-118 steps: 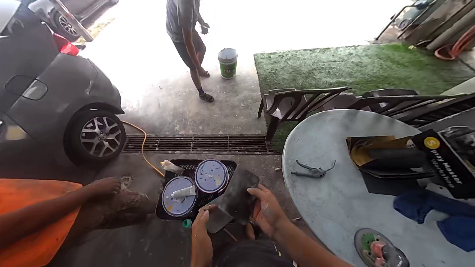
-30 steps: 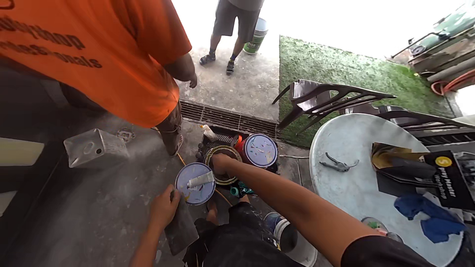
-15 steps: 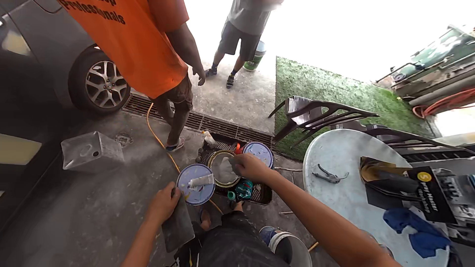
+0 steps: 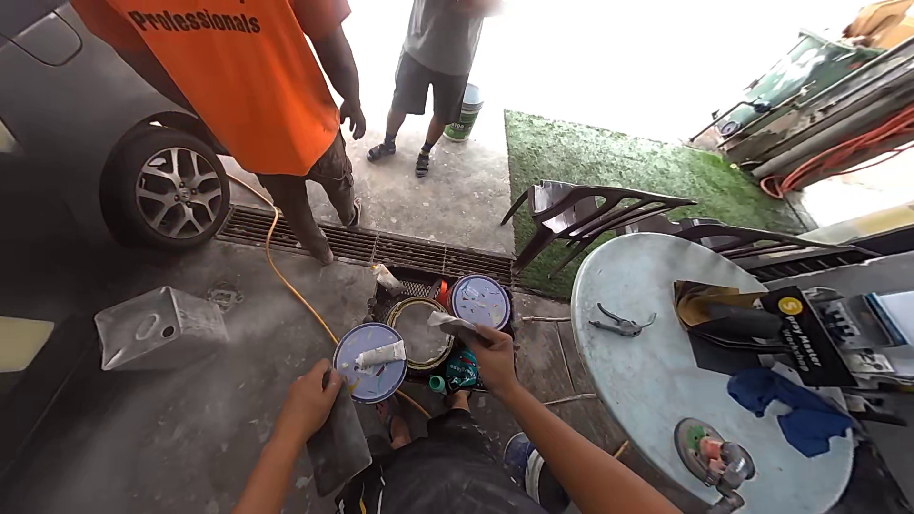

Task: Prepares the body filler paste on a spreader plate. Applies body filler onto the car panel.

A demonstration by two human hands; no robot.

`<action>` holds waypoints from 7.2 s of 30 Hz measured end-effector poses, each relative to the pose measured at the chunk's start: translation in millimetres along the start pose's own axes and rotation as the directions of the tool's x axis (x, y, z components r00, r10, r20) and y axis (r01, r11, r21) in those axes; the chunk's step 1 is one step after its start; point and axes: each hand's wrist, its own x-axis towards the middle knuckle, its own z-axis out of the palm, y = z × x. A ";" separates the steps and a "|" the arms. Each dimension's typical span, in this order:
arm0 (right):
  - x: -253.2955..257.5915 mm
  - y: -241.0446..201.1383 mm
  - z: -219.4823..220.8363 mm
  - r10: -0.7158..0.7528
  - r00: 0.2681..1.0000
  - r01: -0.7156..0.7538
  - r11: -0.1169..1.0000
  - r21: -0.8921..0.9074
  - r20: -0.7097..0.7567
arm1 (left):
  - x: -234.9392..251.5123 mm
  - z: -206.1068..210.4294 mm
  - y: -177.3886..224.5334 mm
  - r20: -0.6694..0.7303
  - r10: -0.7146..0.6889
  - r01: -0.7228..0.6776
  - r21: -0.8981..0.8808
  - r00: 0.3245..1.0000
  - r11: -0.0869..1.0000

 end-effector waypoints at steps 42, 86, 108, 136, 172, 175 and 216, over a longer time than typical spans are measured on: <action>8.0 -191.0 2.9 -0.233 0.971 0.174 0.847 0.503 0.058 | -35.9 -69.6 203.0 -0.572 0.339 -0.659 -0.703 0.747 0.266; 17.6 -63.1 -55.6 0.503 0.864 -0.493 0.844 -0.210 -0.004 | 31.1 29.4 135.4 0.199 -0.107 0.048 0.279 0.974 0.959; 100.0 -50.7 51.2 0.537 0.711 0.219 0.443 -0.869 0.453 | -12.7 12.3 12.2 -0.041 -0.062 0.057 -0.123 0.997 0.991; 2.9 -11.8 -33.0 -0.283 0.920 0.389 0.757 -0.525 0.272 | 2.2 8.3 16.0 0.017 -0.005 0.008 -0.167 1.000 0.986; 2.7 -233.9 -15.2 -0.643 0.730 0.678 0.723 -0.133 0.231 | -46.6 -144.6 241.7 -0.851 0.477 -0.965 -0.121 0.221 0.233; 8.8 -253.8 -21.5 -0.621 0.655 0.702 0.288 -0.652 0.431 | -45.3 -149.9 240.2 -0.832 0.540 -0.975 -0.001 0.123 0.221; -22.8 -161.1 4.7 0.208 0.973 -0.168 0.936 0.310 -0.099 | -69.5 -41.3 210.9 -0.069 0.300 -0.064 -0.998 0.951 -0.026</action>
